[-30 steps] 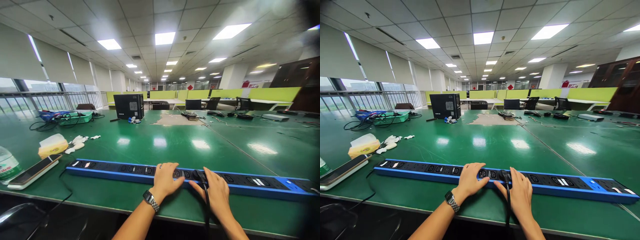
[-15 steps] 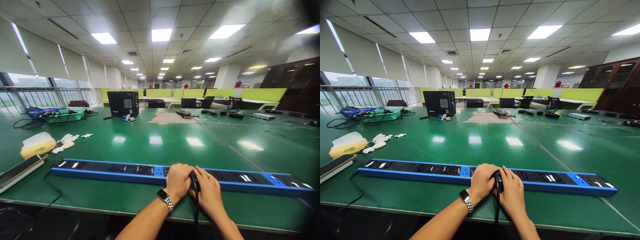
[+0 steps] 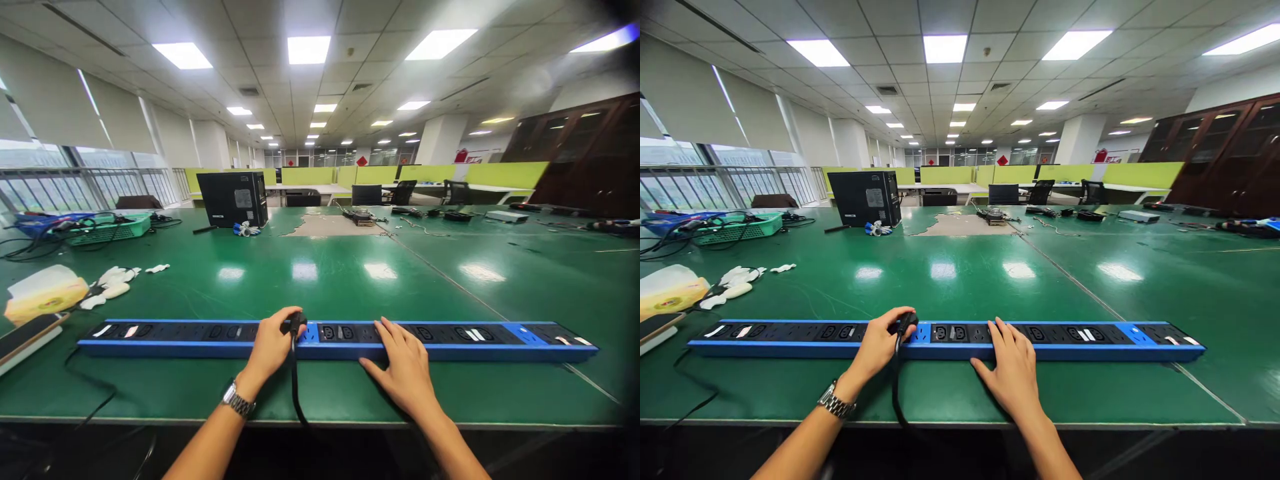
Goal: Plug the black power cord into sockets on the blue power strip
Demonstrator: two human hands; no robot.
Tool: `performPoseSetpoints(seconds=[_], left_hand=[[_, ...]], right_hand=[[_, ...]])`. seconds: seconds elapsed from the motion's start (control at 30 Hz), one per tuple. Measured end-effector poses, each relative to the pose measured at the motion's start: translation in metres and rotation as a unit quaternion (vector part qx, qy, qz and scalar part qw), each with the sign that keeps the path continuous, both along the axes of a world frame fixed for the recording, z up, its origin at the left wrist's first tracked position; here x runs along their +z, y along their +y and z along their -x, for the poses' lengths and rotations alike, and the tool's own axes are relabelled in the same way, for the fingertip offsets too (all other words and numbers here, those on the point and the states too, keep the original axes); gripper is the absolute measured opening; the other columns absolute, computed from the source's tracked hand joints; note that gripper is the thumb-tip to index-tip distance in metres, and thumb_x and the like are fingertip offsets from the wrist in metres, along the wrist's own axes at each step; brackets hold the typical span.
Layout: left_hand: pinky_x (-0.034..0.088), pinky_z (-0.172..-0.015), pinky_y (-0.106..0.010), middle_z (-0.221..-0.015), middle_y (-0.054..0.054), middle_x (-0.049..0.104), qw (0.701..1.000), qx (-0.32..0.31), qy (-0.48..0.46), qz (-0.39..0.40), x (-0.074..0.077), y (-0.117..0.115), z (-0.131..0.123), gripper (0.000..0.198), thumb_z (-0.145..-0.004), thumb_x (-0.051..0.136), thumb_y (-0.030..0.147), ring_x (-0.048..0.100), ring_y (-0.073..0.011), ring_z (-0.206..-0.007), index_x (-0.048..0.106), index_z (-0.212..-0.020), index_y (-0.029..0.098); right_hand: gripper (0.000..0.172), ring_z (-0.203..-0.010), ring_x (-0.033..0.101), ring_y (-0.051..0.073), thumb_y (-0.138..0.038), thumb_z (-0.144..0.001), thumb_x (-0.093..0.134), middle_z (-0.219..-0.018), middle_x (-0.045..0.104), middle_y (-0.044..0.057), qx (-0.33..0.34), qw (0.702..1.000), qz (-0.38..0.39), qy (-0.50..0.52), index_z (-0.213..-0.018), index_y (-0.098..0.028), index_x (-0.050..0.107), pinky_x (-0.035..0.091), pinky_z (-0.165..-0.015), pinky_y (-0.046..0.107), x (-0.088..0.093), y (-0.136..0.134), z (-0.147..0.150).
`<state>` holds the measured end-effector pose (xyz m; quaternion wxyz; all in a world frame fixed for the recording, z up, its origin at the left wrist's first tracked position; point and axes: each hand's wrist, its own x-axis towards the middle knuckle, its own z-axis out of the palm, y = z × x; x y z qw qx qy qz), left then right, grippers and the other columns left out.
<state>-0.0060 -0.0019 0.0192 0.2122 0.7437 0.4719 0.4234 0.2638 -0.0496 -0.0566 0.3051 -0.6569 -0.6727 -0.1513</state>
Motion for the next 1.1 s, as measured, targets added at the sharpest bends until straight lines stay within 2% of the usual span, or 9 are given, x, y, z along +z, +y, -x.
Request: performPoseSetpoints(seconds=[0.13, 0.27, 0.53, 0.77, 0.87, 0.97, 1.1], left_hand=[[0.051, -0.091, -0.034, -0.109, -0.004, 0.074, 0.996, -0.015, 0.091, -0.014, -0.009, -0.001, -0.003, 0.031, -0.083, 0.066, 0.024, 0.067, -0.0221, -0.1, 0.068, -0.114, 0.024], [0.05, -0.091, -0.035, -0.11, -0.003, 0.073, 0.992, -0.019, 0.118, -0.028, -0.006, -0.001, -0.011, 0.033, -0.082, 0.065, 0.019, 0.066, -0.0226, -0.1, 0.068, -0.114, 0.028], [0.047, -0.092, -0.037, -0.112, -0.004, 0.071, 0.982, -0.028, 0.168, -0.084, -0.009, -0.011, -0.005, 0.042, -0.086, 0.059, 0.016, 0.062, -0.023, -0.104, 0.06, -0.125, 0.028], [0.044, -0.097, -0.043, -0.117, -0.002, 0.07, 0.987, -0.013, 0.142, -0.071, -0.01, -0.016, -0.013, 0.041, -0.084, 0.058, 0.013, 0.062, -0.0224, -0.107, 0.062, -0.121, 0.03], [0.046, -0.098, -0.04, -0.118, -0.002, 0.07, 0.993, -0.016, 0.084, -0.077, -0.012, -0.011, -0.015, 0.038, -0.084, 0.057, 0.012, 0.062, -0.0217, -0.109, 0.064, -0.117, 0.029], [0.049, -0.095, -0.036, -0.115, -0.004, 0.071, 0.997, 0.017, -0.018, -0.074, -0.011, -0.003, 0.001, 0.033, -0.085, 0.057, 0.021, 0.064, -0.0216, -0.106, 0.065, -0.117, 0.025], [0.051, -0.094, -0.038, -0.109, -0.007, 0.073, 0.993, 0.092, -0.07, -0.03, -0.003, 0.006, 0.057, 0.038, -0.085, 0.057, 0.043, 0.068, -0.0244, -0.1, 0.064, -0.115, 0.02]], right_hand=[[0.061, -0.125, 0.045, 0.032, -0.046, -0.078, 0.057, -0.138, 0.052, 0.01, 0.0, 1.0, 0.006, 0.001, -0.134, -0.024, 0.048, 0.035, -0.101, 0.05, 0.001, -0.001, 0.0], [0.061, -0.126, 0.044, 0.032, -0.045, -0.078, 0.057, -0.139, 0.051, 0.01, 0.002, 1.0, 0.011, -0.003, -0.135, -0.024, 0.047, 0.035, -0.102, 0.05, 0.0, -0.001, 0.0], [0.062, -0.125, 0.045, 0.031, -0.046, -0.078, 0.058, -0.139, 0.052, 0.01, 0.003, 1.0, 0.006, -0.009, -0.134, -0.022, 0.049, 0.034, -0.102, 0.05, -0.003, 0.0, -0.002], [0.063, -0.126, 0.044, 0.032, -0.048, -0.078, 0.057, -0.14, 0.052, 0.009, 0.001, 1.0, 0.005, -0.013, -0.134, -0.022, 0.048, 0.034, -0.102, 0.05, -0.005, 0.001, -0.003], [0.064, -0.125, 0.045, 0.032, -0.049, -0.077, 0.058, -0.14, 0.052, 0.009, 0.0, 1.0, 0.002, -0.019, -0.134, -0.022, 0.048, 0.035, -0.102, 0.05, -0.005, 0.001, -0.004], [0.064, -0.125, 0.045, 0.031, -0.049, -0.077, 0.058, -0.14, 0.052, 0.009, 0.001, 1.0, 0.001, -0.025, -0.134, -0.02, 0.048, 0.035, -0.101, 0.049, -0.005, 0.001, -0.004], [0.063, -0.125, 0.045, 0.031, -0.048, -0.078, 0.058, -0.139, 0.053, 0.009, 0.001, 1.0, -0.002, -0.026, -0.134, -0.021, 0.048, 0.035, -0.101, 0.048, -0.004, 0.0, -0.003]])
